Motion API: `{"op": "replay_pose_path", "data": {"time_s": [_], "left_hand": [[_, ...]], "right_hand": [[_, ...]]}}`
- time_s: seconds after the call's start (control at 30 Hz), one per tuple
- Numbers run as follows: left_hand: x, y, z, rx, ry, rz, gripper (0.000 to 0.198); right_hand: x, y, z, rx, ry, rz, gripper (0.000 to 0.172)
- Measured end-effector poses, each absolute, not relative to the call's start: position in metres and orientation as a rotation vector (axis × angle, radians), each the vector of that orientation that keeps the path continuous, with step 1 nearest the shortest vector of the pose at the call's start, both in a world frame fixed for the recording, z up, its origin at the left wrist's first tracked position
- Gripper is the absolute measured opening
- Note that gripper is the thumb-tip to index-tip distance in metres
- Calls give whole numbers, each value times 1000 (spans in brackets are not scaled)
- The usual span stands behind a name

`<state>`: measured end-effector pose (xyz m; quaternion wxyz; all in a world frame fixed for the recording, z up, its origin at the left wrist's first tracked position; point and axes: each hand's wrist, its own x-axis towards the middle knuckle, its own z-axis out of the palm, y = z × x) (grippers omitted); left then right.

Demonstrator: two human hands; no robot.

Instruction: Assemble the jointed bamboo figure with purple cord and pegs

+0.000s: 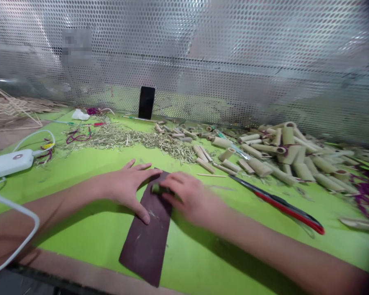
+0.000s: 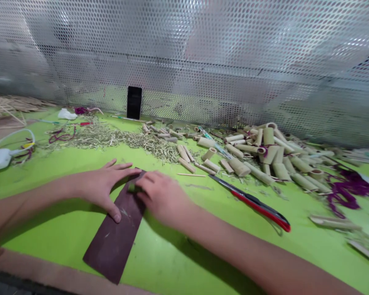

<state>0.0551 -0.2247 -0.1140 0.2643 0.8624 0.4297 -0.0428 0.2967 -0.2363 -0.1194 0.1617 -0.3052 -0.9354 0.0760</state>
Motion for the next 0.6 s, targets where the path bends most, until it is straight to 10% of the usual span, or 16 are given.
{"op": "replay_pose_path", "data": {"time_s": [0.6], "left_hand": [[55,-226,-111,2323,1150,-116,128]], "right_hand": [[296,-233,-124,-705,-2678,349,16]]}}
